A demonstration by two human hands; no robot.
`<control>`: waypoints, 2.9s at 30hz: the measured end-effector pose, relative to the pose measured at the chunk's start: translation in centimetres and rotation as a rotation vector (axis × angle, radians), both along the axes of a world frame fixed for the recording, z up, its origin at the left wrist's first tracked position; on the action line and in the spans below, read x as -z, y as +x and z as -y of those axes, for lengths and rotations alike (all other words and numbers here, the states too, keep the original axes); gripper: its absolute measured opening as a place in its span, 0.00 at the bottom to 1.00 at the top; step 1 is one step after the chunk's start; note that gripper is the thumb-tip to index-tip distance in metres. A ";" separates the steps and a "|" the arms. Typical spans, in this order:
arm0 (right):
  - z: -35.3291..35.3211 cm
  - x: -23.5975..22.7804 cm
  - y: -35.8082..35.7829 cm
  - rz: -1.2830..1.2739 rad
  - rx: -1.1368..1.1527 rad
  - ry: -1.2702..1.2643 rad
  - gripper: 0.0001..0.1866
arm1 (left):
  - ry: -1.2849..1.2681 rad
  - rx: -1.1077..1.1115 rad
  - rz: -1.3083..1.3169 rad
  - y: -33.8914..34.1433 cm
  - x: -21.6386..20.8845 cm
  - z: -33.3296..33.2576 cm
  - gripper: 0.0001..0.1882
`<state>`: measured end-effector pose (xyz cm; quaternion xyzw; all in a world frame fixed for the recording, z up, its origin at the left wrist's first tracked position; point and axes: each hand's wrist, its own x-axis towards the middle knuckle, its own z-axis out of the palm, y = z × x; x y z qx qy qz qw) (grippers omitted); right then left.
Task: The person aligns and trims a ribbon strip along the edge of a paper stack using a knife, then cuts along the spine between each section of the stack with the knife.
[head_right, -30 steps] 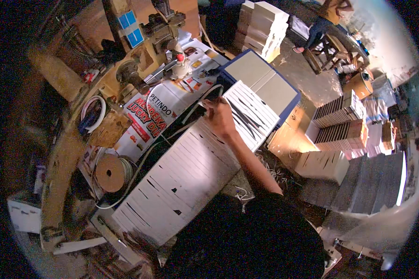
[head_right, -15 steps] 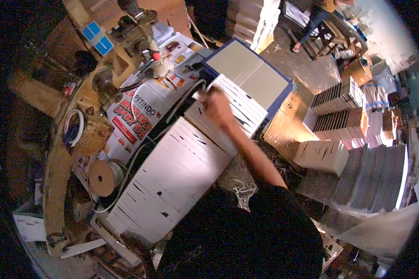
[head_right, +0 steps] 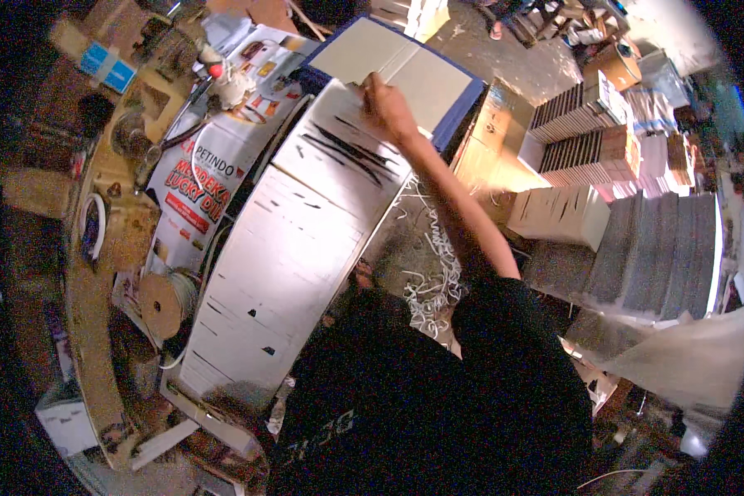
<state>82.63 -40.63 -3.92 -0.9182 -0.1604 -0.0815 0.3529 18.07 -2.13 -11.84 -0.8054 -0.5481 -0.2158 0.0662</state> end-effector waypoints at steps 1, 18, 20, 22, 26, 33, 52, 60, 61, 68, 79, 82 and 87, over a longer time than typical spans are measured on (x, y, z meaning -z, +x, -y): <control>0.7 -0.8 -0.2 -0.060 0.012 0.023 0.11 | -0.011 0.093 -0.003 2.9 -1.9 1.4 0.28; 9.5 -5.3 -5.3 -0.114 0.227 0.133 0.09 | 0.008 1.844 -0.141 60.3 -9.3 20.3 0.28; 11.6 -5.6 -9.2 0.073 0.326 0.072 0.08 | 0.021 1.859 -0.063 60.3 -9.6 21.3 0.26; 14.0 -2.0 -10.4 0.136 0.232 0.158 0.10 | -0.014 1.879 -0.094 60.7 -9.7 22.6 0.26; 14.8 2.5 -10.1 0.224 0.169 0.036 0.13 | -0.075 1.910 -0.009 60.9 -9.2 23.2 0.25; 9.7 -1.5 -12.9 0.167 0.138 -0.181 0.23 | -0.051 1.884 0.087 60.4 -8.9 21.7 0.23; -2.1 -4.0 -31.5 0.169 -0.024 -0.133 0.31 | 0.082 1.744 0.062 57.7 -8.0 20.1 0.30; -6.1 -3.6 -36.8 0.181 0.015 -0.126 0.24 | 0.010 1.792 -0.025 44.1 -8.8 10.6 0.32; -6.6 -3.6 -37.9 0.209 0.013 -0.115 0.23 | 0.028 1.782 -0.031 41.9 -8.8 9.2 0.31; -13.4 -3.9 -46.0 0.301 -0.016 -0.149 0.19 | 0.047 1.747 0.011 26.6 -8.7 -1.4 0.31; -21.2 1.6 -62.3 0.120 -0.198 -0.149 0.28 | 0.049 1.681 0.067 13.8 -8.9 -8.5 0.27; -23.1 1.1 -65.0 0.100 -0.292 -0.155 0.31 | 0.034 1.666 0.053 14.3 -8.9 -7.9 0.26; -25.1 3.3 -68.9 0.184 -0.427 0.026 0.21 | 0.015 1.685 0.085 15.3 -9.3 -7.9 0.26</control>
